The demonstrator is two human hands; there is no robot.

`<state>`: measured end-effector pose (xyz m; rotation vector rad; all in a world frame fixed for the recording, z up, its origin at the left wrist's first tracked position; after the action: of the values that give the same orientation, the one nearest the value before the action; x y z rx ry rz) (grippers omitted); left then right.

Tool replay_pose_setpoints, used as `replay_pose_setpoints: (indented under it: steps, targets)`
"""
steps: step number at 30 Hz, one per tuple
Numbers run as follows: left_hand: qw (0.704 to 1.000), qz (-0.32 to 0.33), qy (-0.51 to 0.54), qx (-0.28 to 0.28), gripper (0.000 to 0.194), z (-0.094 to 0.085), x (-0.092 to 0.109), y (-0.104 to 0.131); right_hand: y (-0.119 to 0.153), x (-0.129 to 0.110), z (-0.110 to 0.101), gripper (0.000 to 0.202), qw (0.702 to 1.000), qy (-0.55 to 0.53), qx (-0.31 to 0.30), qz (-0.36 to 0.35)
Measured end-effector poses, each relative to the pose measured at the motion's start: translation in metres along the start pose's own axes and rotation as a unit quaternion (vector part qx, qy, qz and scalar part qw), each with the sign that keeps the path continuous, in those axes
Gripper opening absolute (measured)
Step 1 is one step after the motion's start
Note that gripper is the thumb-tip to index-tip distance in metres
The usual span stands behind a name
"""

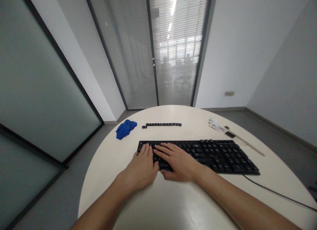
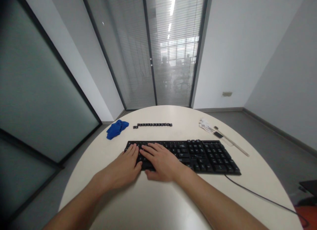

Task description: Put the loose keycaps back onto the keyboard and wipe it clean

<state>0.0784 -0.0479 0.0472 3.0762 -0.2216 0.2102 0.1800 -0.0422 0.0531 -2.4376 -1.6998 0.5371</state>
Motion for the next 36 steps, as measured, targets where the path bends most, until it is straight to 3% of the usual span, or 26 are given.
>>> replay_pose_setpoints:
  steps: [6, 10, 13, 17, 21, 28, 36]
  targets:
    - [0.998, -0.044, -0.033, -0.004, 0.064, 0.002, 0.001, 0.000, -0.001, 0.000, 0.000, 0.077, 1.000, 0.006, -0.009, 0.001]
    - [0.999, -0.021, -0.043, -0.019, 0.060, 0.001, 0.002, 0.003, -0.002, -0.001, 0.000, 0.077, 1.000, 0.010, -0.012, 0.001]
    - [0.999, 0.005, -0.037, -0.011, 0.053, -0.012, 0.001, 0.002, -0.002, -0.001, 0.000, 0.078, 1.000, 0.010, -0.011, 0.000]
    - [0.999, -0.009, 0.017, 0.027, 0.042, -0.037, -0.009, -0.006, -0.001, -0.001, -0.001, 0.078, 1.000, 0.007, -0.006, 0.000]
    - [0.992, -0.050, 0.084, 0.076, 0.041, -0.047, -0.033, -0.024, -0.001, -0.002, -0.002, 0.078, 1.000, 0.010, -0.011, 0.003]
    - [0.964, -0.103, 0.137, 0.201, 0.028, -0.050, -0.084, -0.067, -0.001, -0.002, -0.002, 0.078, 1.000, 0.007, -0.025, 0.011]
    - [0.976, -0.101, 0.058, 0.185, 0.032, -0.053, -0.094, -0.116, 0.000, -0.001, -0.001, 0.077, 1.000, 0.003, -0.023, 0.009]
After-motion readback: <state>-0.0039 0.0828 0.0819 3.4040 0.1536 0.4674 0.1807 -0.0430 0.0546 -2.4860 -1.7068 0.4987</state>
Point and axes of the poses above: each hand's wrist, its own y-axis away from the middle knuckle, its own z-axis out of the palm, x = y × z, the point moved 9 cm from there along -y, towards the middle knuckle, and after that the axes turned 11 degrees about -z, right-handed, at the moved point
